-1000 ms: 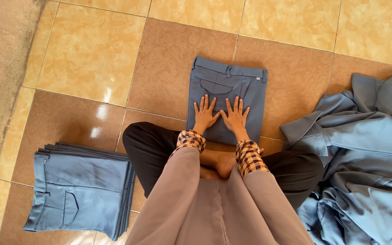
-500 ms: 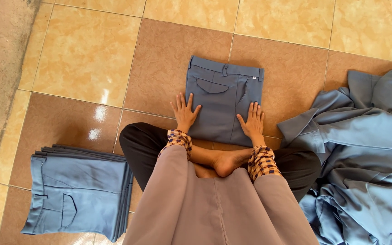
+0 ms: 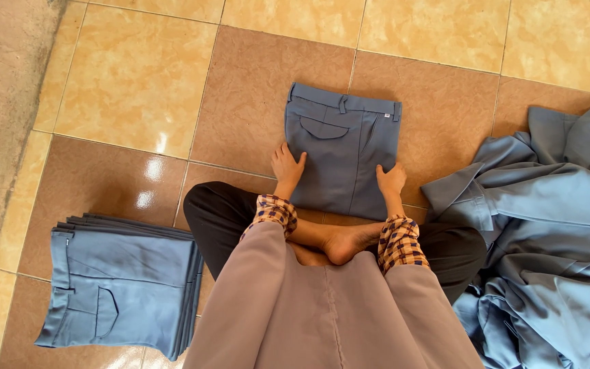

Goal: The person sits on a tiled floor and folds gray trousers by hand. They unfold each pair, align the legs, fold the pants in half lengthwise, then fold them into a compact rectangle, and place the finished item onto a growing stack to the left.

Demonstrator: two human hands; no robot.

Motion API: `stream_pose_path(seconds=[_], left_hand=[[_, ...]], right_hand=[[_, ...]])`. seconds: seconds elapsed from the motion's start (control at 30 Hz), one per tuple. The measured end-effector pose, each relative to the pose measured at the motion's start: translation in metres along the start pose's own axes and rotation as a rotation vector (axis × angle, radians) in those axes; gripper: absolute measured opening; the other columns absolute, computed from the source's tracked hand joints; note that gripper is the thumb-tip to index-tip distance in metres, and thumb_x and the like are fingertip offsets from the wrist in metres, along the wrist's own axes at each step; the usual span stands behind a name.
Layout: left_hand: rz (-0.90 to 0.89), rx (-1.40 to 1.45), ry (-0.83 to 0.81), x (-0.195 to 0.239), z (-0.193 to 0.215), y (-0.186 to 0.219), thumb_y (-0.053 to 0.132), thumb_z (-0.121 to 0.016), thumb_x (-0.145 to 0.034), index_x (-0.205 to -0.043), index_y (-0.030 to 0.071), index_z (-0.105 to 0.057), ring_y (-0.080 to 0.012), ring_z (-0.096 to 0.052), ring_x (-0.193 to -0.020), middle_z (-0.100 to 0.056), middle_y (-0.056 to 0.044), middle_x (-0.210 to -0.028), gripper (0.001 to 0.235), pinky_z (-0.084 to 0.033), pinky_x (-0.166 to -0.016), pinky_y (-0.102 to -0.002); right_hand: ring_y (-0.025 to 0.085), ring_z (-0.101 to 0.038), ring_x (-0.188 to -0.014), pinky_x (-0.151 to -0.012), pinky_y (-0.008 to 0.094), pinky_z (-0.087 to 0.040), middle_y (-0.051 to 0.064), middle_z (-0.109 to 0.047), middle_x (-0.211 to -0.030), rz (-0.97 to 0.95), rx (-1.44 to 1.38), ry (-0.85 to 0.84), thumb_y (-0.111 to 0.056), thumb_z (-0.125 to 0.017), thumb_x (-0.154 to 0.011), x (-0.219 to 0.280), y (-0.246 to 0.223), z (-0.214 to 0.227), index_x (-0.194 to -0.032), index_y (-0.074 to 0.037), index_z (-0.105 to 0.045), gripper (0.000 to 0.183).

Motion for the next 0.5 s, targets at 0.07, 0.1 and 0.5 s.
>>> stream_pose_path(seconds=[0.07,0.1,0.5], left_hand=[[0.037,0.075,-0.025,0.001,-0.001,0.012,0.062,-0.075,-0.077,-0.139,0.009,-0.045,-0.0349,-0.062,-0.108,-0.056,-0.014,-0.118,0.087,-0.057,-0.085,-0.047],[0.079,0.205,-0.096,0.002,0.000,0.018,0.055,-0.076,-0.080,-0.137,0.006,-0.042,-0.0388,-0.062,-0.109,-0.053,-0.017,-0.119,0.083,-0.058,-0.086,-0.049],[0.752,1.173,-0.580,0.023,-0.022,0.019,0.057,-0.074,-0.093,-0.159,0.007,-0.034,-0.0450,-0.045,-0.139,-0.043,-0.026,-0.154,0.091,-0.044,-0.107,-0.063]], right_hand=[[0.037,-0.069,-0.100,-0.081,0.047,-0.058,0.017,-0.066,-0.109,-0.032,0.035,-0.030,-0.054,-0.072,-0.082,0.000,-0.002,-0.001,-0.123,-0.008,-0.063,0.062],[0.041,-0.067,-0.105,-0.086,0.052,-0.056,0.021,-0.065,-0.113,-0.050,-0.020,-0.072,-0.044,-0.070,-0.083,0.011,-0.016,0.011,-0.123,-0.005,-0.060,0.057],[0.041,-0.055,-0.128,-0.100,0.054,-0.051,0.024,-0.055,-0.141,-0.303,-0.958,-0.290,-0.036,-0.065,-0.105,0.047,-0.051,0.041,-0.153,-0.010,-0.045,0.058]])
Point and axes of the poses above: each hand's wrist, its own x-axis away from the middle knuckle, its own z-axis out of the back of the hand, y = z × x, the point moved 10 cm from there along -x, towards the middle knuckle
